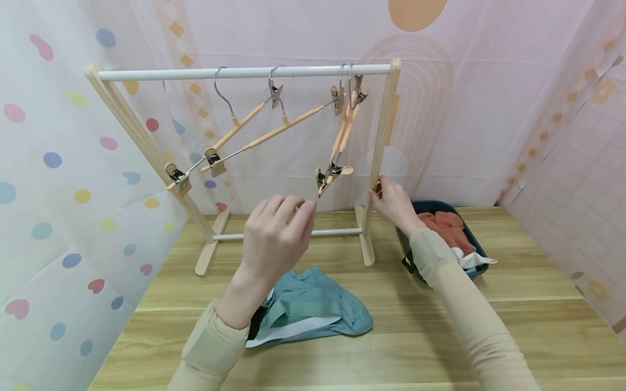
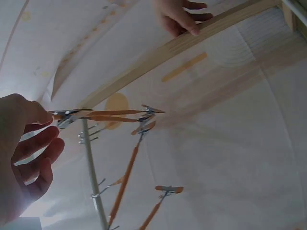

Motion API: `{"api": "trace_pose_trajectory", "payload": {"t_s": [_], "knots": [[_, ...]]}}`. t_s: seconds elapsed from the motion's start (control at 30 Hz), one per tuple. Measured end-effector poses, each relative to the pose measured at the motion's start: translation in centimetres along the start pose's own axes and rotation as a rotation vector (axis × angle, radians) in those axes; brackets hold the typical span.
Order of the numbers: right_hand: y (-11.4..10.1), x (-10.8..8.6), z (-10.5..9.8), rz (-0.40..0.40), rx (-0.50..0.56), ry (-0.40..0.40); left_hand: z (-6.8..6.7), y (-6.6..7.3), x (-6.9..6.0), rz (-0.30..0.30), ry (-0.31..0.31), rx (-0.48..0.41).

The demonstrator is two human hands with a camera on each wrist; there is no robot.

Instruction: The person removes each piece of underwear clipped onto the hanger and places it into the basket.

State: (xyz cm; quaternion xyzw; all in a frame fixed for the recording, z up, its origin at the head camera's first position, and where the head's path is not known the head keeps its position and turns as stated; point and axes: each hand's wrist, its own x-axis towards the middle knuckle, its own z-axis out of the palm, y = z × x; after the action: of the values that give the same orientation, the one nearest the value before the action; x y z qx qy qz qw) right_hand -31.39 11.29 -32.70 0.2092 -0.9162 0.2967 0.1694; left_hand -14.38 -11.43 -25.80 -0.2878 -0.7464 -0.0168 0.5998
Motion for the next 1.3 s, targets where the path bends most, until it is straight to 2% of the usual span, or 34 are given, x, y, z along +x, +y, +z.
{"api": "trace_pose_trajectory", "payload": {"t_s": [0.3,0.47,0.6,0.8,0.9,1.1,1.17,1.3], "knots": [[0.5,0.0,0.3,-0.016,0.007,0.009,1.1,-1.9,-5.3,0.007,-0.443,-0.145],[0.5,0.0,0.3,-0.02,0.008,0.007,1.4,-3.5,-8.0,-0.022,-0.698,-0.21],[0.5,0.1,0.3,-0.012,-0.001,0.001,1.6,-4.5,-9.8,-0.039,-0.86,-0.23],[0.4,0.2,0.2,0.002,0.001,-0.022,1.8,-5.5,-11.8,-0.008,-1.103,-0.233],[0.4,0.3,0.2,0.002,0.004,-0.022,1.8,-5.7,-12.5,-0.009,-1.186,-0.261],[0.4,0.3,0.2,-0.004,0.004,-0.022,1.8,-6.0,-13.7,-0.04,-1.281,-0.316],[0.4,0.3,0.1,-0.003,0.007,-0.021,1.8,-6.0,-14.1,-0.041,-1.299,-0.328],[0.4,0.2,0.1,0.003,0.01,-0.023,1.9,-5.9,-14.6,-0.012,-1.29,-0.322]]}}
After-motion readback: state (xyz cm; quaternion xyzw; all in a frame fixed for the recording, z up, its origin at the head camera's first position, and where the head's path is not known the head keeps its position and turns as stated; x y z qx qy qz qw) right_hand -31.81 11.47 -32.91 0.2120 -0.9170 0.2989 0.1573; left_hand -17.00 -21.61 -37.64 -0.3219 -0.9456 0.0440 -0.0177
